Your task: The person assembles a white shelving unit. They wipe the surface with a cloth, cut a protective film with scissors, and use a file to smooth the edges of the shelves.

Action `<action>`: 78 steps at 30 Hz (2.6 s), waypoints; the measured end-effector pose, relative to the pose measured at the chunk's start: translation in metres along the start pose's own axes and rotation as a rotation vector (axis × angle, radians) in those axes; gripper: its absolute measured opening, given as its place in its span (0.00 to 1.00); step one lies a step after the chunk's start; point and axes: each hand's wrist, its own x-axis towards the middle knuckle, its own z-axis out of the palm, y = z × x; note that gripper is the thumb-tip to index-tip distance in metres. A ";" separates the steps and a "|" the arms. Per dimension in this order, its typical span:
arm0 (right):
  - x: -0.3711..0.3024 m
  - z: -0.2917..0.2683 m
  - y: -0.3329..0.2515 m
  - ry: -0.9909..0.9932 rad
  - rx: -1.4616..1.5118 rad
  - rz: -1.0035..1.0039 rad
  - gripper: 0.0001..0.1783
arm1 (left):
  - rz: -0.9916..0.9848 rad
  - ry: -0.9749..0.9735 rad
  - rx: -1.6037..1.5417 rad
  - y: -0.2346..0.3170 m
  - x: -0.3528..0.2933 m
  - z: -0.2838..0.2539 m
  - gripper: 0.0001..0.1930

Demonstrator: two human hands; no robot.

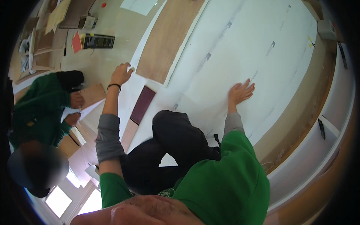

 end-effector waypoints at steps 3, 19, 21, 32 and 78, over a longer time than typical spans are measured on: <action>-0.002 0.000 -0.003 -0.019 -0.006 0.031 0.33 | 0.020 -0.026 -0.053 0.017 0.076 -0.026 0.21; 0.003 -0.001 0.030 -0.199 -0.145 -0.096 0.36 | 0.016 -0.083 -0.030 0.070 0.158 0.084 0.68; 0.011 -0.003 0.054 -0.292 -0.125 -0.127 0.39 | -0.012 -0.084 -0.072 0.076 0.150 0.091 0.65; 0.040 -0.045 0.069 -0.928 -0.178 0.091 0.47 | 0.006 -0.131 -0.235 0.075 0.154 0.061 0.54; 0.112 0.182 -0.742 -0.786 0.703 -1.686 0.29 | -1.535 1.023 -0.928 0.004 0.244 0.034 0.43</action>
